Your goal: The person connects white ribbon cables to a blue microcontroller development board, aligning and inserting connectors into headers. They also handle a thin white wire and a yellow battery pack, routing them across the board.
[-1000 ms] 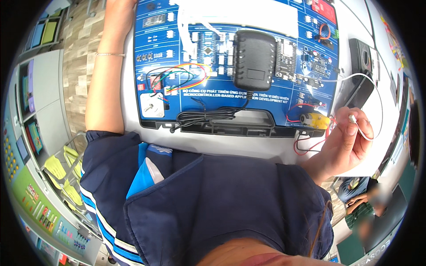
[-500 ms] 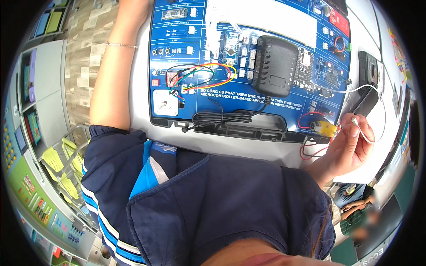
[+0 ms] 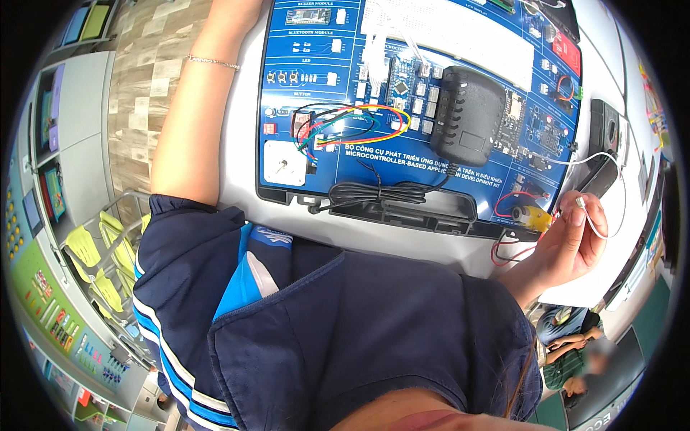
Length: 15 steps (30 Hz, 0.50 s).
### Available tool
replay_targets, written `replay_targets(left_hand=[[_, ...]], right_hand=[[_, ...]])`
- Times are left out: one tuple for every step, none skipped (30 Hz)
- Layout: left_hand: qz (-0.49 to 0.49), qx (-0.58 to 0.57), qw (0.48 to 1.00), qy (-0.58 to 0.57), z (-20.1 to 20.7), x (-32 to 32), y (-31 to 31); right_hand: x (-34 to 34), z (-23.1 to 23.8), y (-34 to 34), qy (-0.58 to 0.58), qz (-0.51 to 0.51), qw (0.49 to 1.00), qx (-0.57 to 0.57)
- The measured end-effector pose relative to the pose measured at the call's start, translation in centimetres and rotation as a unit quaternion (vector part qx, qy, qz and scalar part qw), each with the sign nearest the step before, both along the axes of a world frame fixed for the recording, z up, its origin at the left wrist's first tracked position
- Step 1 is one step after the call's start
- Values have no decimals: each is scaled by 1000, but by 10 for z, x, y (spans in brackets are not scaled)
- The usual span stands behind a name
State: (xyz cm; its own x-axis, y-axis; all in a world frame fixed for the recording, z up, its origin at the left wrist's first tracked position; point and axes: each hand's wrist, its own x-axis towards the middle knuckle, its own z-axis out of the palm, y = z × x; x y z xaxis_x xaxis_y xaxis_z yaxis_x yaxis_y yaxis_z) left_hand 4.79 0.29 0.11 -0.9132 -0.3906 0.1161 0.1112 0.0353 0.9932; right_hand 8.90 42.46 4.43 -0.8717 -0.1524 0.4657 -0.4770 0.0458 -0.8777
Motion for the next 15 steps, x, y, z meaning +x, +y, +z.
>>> replay_targets(left_hand=[[2, 0, 1000, -2, 2, 1, -1], [4, -1, 1000, -5, 3, 2, -2], [5, -1, 1000, -7, 5, 3, -3], [4, 4, 1000, -7, 4, 3, -3], [2, 8, 1000, -6, 4, 2, -3], [0, 13, 1000, -6, 3, 2, -2], [7, 6, 1000, -8, 4, 2, -1], [14, 0, 1000, -10, 5, 2, 0], [21, -7, 1000, -13, 7, 3, 2], [20, -4, 1000, -14, 7, 3, 3], [19, -2, 1000, -16, 6, 3, 5], [18, 1, 1000, -18, 5, 2, 5], [16, 0, 1000, -14, 5, 3, 4], [14, 0, 1000, -11, 4, 4, 3], [12, 0, 1000, -7, 4, 4, 1]], right_hand=[[-2, 0, 0, -1, 4, 1000, 0], [-3, 1, 0, -1, 7, 1000, 0], [-4, 1, 0, -2, 11, 1000, 0], [-4, 2, 1, 0, 12, 1000, 0], [-4, 2, 1, 1, 14, 1000, -1], [-3, 1, 1, 2, 16, 1000, -3], [-3, 1, 1, 2, 13, 1000, -3], [-3, 0, 0, 1, 11, 1000, -3], [-3, 0, 0, 0, 9, 1000, -4], [-3, -1, 0, 1, 11, 1000, -4], [-2, -1, 1, 2, 14, 1000, -5], [-2, -2, 1, 4, 17, 1000, -5], [-2, -2, 1, 3, 19, 1000, -6], [-2, -2, 2, 2, 22, 1000, -7], [-2, -2, 2, 2, 24, 1000, -8]])
